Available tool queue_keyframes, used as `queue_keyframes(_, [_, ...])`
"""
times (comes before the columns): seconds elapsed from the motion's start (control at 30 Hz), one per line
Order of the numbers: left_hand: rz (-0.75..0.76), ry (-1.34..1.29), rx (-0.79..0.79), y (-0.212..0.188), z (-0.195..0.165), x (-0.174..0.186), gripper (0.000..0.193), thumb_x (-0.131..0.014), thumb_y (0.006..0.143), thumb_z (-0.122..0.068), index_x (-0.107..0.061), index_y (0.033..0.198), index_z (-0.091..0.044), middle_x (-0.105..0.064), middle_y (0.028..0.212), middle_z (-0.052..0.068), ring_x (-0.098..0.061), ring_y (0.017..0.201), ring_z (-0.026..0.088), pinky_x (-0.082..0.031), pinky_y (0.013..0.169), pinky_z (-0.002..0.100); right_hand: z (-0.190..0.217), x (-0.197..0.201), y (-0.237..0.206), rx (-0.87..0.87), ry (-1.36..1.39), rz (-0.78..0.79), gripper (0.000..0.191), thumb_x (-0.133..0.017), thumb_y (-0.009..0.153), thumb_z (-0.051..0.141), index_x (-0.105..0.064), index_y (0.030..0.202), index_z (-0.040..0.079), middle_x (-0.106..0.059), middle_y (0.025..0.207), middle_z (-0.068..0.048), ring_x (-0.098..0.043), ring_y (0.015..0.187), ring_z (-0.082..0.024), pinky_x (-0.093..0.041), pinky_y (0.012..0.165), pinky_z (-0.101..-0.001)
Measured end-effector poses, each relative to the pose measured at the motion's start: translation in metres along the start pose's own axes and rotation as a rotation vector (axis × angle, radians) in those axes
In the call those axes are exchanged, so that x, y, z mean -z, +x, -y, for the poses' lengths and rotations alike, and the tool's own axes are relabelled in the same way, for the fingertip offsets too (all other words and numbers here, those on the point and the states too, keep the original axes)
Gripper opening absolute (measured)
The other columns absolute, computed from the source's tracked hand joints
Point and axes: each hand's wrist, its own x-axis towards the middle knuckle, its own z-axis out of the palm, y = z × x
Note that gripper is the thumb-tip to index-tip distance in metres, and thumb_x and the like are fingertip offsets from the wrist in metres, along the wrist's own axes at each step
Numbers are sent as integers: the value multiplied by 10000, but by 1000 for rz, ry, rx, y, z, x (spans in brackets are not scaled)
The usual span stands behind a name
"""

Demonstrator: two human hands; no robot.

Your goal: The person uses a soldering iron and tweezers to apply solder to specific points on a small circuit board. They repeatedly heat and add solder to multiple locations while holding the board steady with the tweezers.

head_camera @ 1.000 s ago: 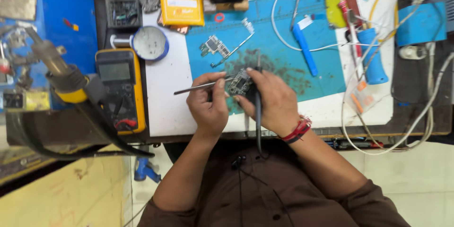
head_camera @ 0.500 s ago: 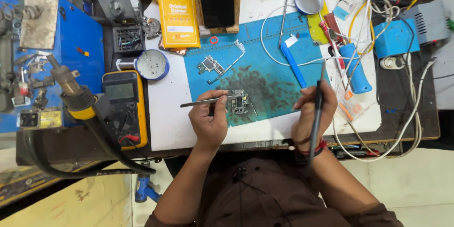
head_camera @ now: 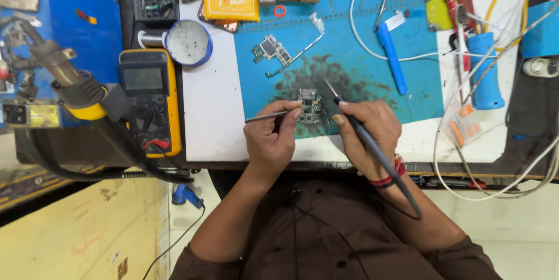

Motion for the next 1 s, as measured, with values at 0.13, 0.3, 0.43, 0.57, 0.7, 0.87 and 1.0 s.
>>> queue_keyframes(0.13, [2,-29,76,5,1,0,110,-708,1006,-42,-727,1106,0,-704,836,19,-567,702,34,-464,618,204,3,-4,6,73,5,10,99,-731,936,58,-666,1000,20,-714,880,-121,-661,730,-282,-495,680,-360])
queue_keyframes(0.3, [1,4,38,4,0,1,109,-714,1002,-35,-725,1108,-10,-730,894,39,-595,721,43,-487,633,212,4,-4,5,123,-2,68,63,-717,920,40,-660,946,33,-700,830,-110,-650,687,-276,-494,640,-367])
queue_keyframes(0.43, [2,27,21,3,-1,0,107,-714,1003,-36,-720,1109,-18,-738,913,48,-621,732,51,-502,641,217,3,-5,6,137,5,80,69,-716,927,41,-649,940,33,-713,847,-109,-653,687,-267,-497,639,-361])
queue_keyframes(0.57, [-3,49,-10,3,-1,0,107,-719,1004,-43,-713,1110,-31,-747,936,54,-641,734,56,-513,644,220,5,-5,5,143,-5,89,69,-714,928,42,-646,937,36,-713,840,-105,-656,687,-265,-496,640,-361])
queue_keyframes(0.7, [2,44,-3,3,0,0,106,-716,1007,-45,-713,1112,-32,-742,918,51,-633,720,54,-509,631,224,5,-5,5,139,-10,87,69,-715,926,48,-649,941,34,-707,832,-107,-652,685,-266,-495,639,-363])
queue_keyframes(0.87, [0,44,10,2,1,0,110,-725,1003,-50,-718,1111,-31,-734,901,40,-602,694,40,-484,603,211,4,-5,4,139,-16,98,67,-714,925,49,-651,940,32,-697,818,-104,-644,677,-266,-487,631,-365])
queue_keyframes(1.0, [3,26,30,2,1,-1,109,-728,1002,-52,-722,1108,-31,-734,895,33,-575,676,28,-462,585,204,4,-4,4,141,-15,105,64,-713,922,50,-653,937,35,-694,813,-103,-640,671,-263,-482,626,-363])
